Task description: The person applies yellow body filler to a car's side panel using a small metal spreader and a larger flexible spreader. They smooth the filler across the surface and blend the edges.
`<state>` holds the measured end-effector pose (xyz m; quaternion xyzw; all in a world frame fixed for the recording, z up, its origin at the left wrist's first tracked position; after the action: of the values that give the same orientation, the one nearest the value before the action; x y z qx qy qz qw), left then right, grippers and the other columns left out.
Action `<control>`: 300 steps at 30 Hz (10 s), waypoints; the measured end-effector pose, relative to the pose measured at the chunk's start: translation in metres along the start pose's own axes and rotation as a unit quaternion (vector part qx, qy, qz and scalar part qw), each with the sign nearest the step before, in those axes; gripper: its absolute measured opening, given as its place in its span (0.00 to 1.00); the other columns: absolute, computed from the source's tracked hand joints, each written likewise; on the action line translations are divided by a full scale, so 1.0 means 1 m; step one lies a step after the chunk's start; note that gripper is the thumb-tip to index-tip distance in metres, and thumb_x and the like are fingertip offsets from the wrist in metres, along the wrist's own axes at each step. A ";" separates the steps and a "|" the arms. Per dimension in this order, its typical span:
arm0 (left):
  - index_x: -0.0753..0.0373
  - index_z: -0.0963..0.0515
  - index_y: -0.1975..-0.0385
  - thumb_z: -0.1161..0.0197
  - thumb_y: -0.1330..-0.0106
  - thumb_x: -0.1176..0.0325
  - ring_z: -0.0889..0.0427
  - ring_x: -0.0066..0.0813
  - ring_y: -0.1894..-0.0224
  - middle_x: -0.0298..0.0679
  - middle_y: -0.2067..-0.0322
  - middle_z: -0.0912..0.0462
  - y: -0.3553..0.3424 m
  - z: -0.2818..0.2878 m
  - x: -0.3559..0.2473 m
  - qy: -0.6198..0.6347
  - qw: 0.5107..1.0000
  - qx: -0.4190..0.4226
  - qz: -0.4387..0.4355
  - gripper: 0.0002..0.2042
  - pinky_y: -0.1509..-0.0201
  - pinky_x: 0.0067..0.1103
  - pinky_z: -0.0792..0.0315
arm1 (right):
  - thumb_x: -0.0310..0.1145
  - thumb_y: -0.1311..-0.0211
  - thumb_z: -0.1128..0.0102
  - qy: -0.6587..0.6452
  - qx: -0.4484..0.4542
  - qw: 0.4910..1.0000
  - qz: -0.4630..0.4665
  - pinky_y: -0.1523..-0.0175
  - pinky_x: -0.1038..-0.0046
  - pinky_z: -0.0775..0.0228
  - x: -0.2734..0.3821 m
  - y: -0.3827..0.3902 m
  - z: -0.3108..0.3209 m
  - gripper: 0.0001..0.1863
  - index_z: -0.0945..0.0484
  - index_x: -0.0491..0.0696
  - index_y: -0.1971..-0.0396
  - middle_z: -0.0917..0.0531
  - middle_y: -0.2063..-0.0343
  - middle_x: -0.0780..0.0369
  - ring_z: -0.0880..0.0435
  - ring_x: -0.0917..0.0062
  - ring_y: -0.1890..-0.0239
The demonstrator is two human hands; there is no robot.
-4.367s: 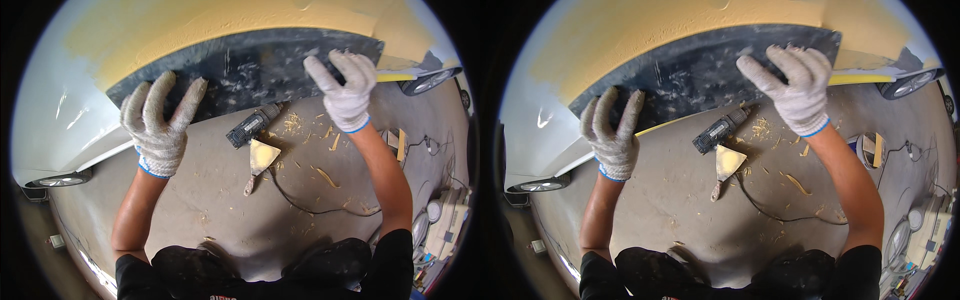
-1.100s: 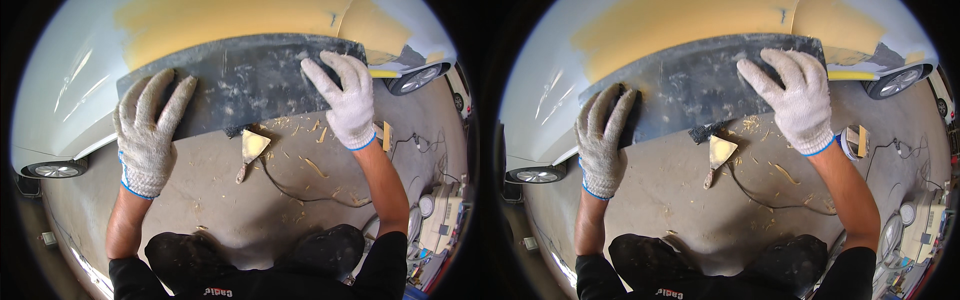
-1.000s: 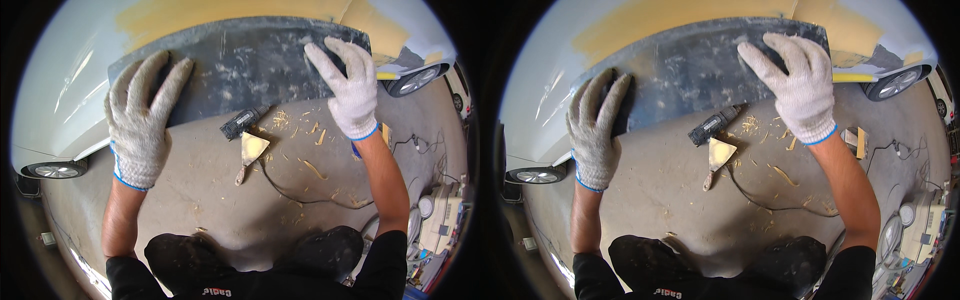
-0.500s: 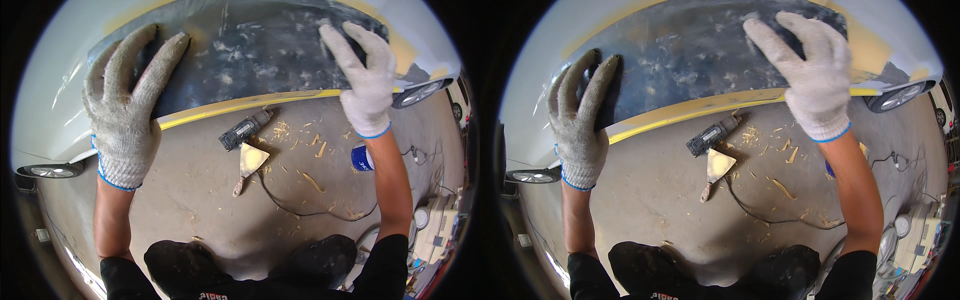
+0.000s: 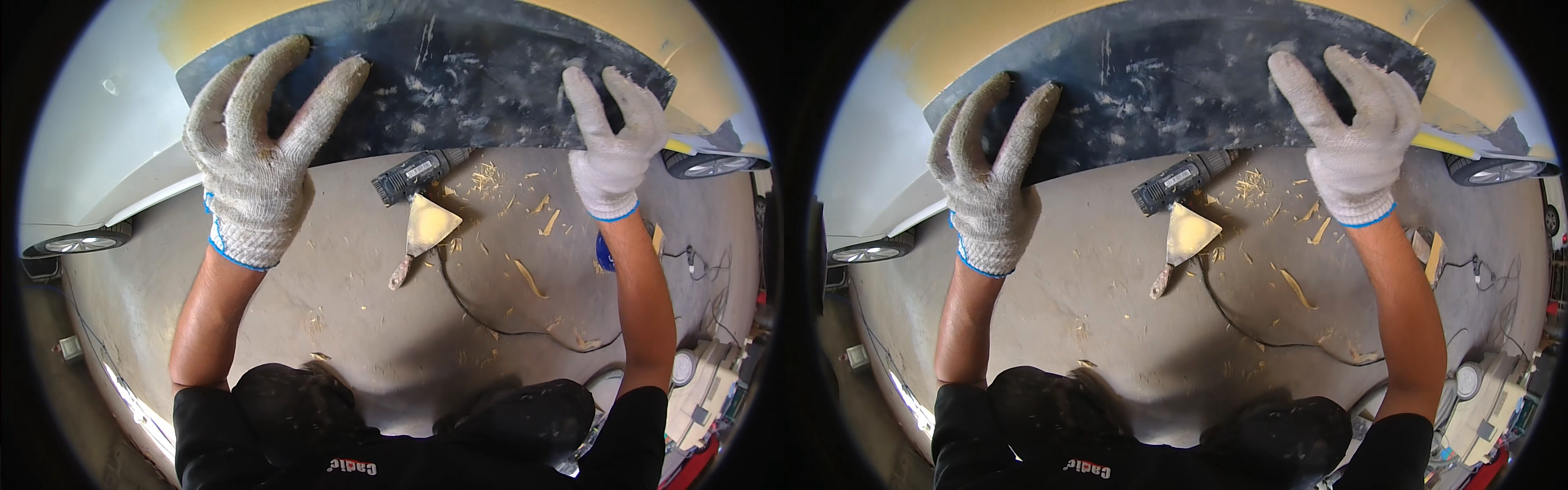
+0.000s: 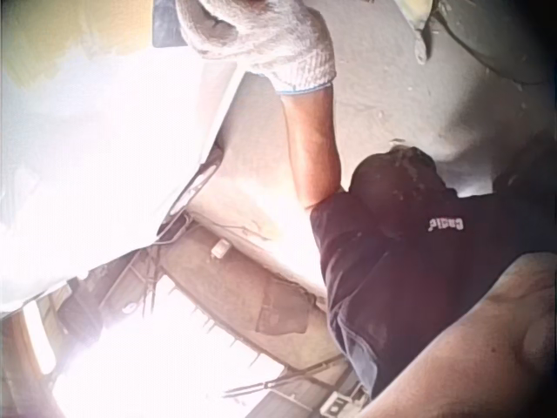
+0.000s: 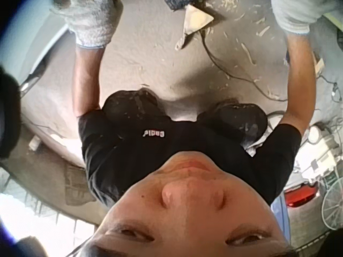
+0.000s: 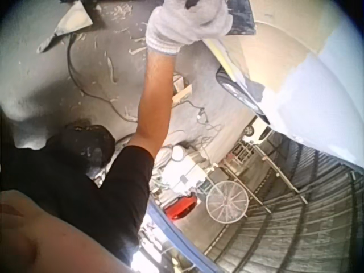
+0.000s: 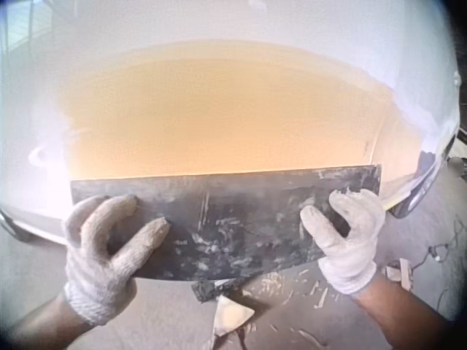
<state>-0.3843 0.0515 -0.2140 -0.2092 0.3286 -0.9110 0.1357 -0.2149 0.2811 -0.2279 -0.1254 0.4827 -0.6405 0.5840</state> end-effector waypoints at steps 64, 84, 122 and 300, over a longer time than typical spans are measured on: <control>0.51 0.22 0.33 0.39 0.49 0.84 0.26 0.50 0.33 0.43 0.34 0.24 0.075 0.031 -0.046 0.119 0.978 0.170 -0.003 0.37 0.28 0.46 0.34 | 0.36 0.46 0.36 -0.125 0.083 0.988 -0.030 0.39 0.57 0.25 0.062 0.045 0.074 0.25 0.14 0.62 0.44 0.19 0.50 0.65 0.23 0.66 0.48; 0.50 0.18 0.37 0.40 0.53 0.86 0.25 0.51 0.35 0.42 0.35 0.21 0.059 0.033 -0.046 0.021 0.997 -0.018 -0.076 0.38 0.30 0.46 0.31 | 0.33 0.47 0.30 -0.068 -0.085 0.994 -0.007 0.39 0.58 0.25 0.040 0.041 0.066 0.32 0.17 0.70 0.39 0.23 0.48 0.70 0.22 0.72 0.48; 0.48 0.14 0.42 0.37 0.55 0.81 0.25 0.49 0.37 0.40 0.38 0.19 0.051 -0.002 -0.039 0.005 0.995 -0.044 -0.093 0.34 0.32 0.45 0.30 | 0.33 0.45 0.30 -0.017 -0.094 0.995 -0.018 0.45 0.67 0.28 0.039 0.055 0.026 0.30 0.15 0.76 0.42 0.21 0.48 0.76 0.27 0.75 0.48; 0.37 0.15 0.46 0.23 0.41 0.63 0.19 0.28 0.54 0.25 0.49 0.20 0.128 0.042 -0.068 0.089 0.962 -0.027 -0.258 0.21 0.59 0.27 0.23 | 0.16 0.36 0.49 -0.596 -0.070 0.534 -0.596 0.69 0.81 0.38 0.010 0.174 0.079 0.20 0.23 0.45 0.45 0.21 0.63 0.68 0.31 0.85 0.72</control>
<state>-0.2911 -0.0407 -0.2881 -0.2089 0.2985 -0.9208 -0.1394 -0.0516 0.2607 -0.3249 -0.7769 -0.1205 -0.5817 0.2085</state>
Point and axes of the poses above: each hand's wrist, its own y-axis away from the middle knuckle, its own z-axis out of the back of the hand, x = y × z, the point moved 9 cm from there along -y, towards the middle knuckle
